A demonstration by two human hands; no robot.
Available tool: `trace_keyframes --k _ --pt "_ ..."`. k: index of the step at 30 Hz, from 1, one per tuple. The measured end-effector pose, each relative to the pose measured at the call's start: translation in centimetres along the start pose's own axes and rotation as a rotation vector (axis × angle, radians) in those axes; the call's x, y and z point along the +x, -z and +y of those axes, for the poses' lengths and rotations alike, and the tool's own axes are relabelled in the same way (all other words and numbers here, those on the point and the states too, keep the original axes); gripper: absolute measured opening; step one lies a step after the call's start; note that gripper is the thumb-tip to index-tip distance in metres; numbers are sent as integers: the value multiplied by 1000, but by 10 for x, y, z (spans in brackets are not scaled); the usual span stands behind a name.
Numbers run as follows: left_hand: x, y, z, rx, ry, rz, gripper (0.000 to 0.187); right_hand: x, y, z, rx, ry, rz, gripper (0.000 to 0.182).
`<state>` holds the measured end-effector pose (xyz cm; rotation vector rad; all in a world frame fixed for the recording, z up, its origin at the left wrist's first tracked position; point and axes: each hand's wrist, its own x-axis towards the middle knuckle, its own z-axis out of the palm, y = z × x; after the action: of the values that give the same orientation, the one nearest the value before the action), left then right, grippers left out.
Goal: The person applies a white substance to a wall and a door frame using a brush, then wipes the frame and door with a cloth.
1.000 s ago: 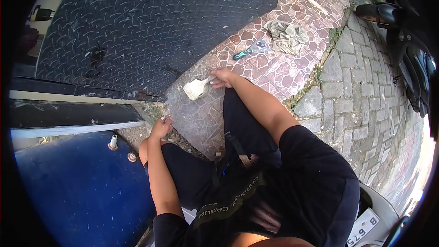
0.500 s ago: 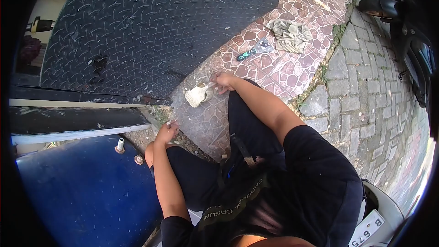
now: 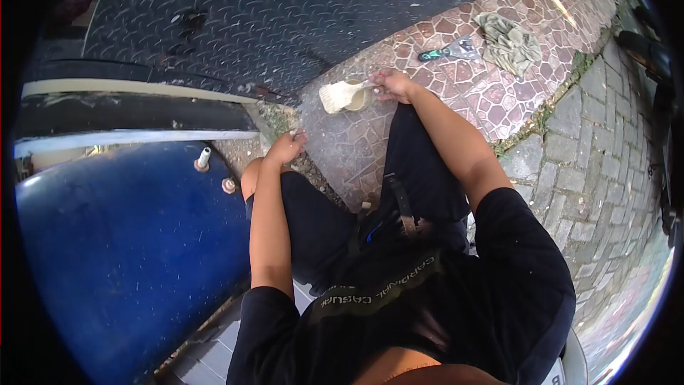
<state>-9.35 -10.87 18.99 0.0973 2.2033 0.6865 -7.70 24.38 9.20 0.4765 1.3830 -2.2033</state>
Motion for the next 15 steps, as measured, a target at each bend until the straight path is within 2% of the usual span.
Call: trace_keyframes --k 3,9,13,15 --pt "-11 -4 10 -19 4 80 41 -4 -10 -4 -100 11 -28 24" --pt "-8 -3 10 3 -5 58 47 5 -13 0 -338 40 177 28" --pt "-8 -1 11 3 0 42 48 4 -16 -1 -400 29 211 34" --pt "-12 1 12 5 -14 18 49 7 -15 0 -301 -3 144 37"
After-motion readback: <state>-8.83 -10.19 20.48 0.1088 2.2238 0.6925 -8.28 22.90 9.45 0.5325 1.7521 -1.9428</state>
